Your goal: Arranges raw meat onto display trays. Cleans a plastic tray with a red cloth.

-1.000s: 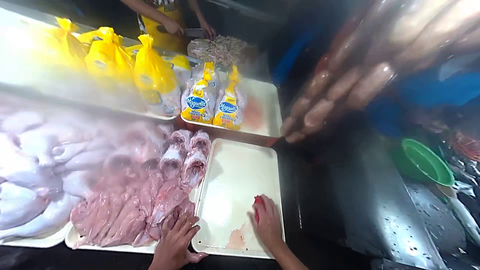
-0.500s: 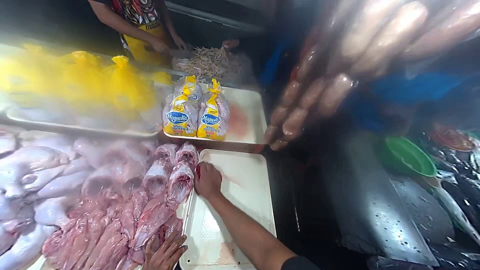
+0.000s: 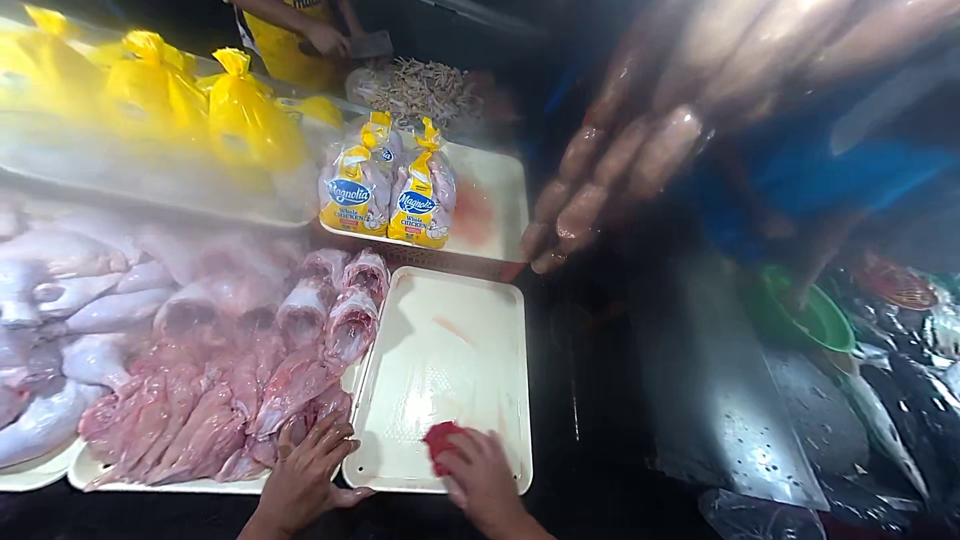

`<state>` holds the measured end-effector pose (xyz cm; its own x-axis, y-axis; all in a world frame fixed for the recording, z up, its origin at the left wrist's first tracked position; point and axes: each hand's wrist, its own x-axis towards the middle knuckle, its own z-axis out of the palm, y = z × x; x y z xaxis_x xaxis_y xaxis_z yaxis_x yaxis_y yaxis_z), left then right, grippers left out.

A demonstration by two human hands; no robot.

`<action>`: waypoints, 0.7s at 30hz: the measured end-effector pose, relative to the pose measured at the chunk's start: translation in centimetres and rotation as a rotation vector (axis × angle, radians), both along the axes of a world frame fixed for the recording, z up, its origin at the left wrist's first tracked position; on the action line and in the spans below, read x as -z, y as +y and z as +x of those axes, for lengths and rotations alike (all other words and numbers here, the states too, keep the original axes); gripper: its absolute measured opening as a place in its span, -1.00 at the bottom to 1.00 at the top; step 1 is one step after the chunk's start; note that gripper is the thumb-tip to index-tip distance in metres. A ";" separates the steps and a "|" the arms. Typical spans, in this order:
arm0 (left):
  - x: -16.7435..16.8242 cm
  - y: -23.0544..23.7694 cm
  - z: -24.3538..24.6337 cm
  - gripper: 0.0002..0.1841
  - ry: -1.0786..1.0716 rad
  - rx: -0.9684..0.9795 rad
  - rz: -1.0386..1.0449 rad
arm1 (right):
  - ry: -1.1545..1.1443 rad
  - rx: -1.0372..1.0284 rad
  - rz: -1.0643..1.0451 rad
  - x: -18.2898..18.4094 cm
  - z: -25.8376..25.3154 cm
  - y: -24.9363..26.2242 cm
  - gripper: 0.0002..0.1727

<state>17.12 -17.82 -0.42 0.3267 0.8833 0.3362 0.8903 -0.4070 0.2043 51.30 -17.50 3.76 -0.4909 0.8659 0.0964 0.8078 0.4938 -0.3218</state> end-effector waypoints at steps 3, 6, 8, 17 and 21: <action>0.2 0.3 -0.1 -0.14 -0.020 -0.003 -0.003 | -0.094 0.163 0.059 0.9 6.0 -0.4 -0.59; -0.4 0.4 0.2 -0.12 -0.059 0.010 -0.026 | -0.014 0.233 0.125 2.2 2.9 -0.7 -0.64; -1.8 1.1 0.5 -0.10 -0.047 0.038 -0.096 | 0.052 0.160 0.130 1.9 -2.2 0.4 -0.69; -3.5 -3.9 3.6 0.27 -0.360 -0.129 -0.273 | 0.854 0.240 -0.716 -0.5 -15.4 3.8 -0.67; -5.3 -9.3 7.4 -0.07 -1.381 -0.310 -0.257 | 1.063 0.256 -0.762 -3.4 -18.1 -1.0 -0.67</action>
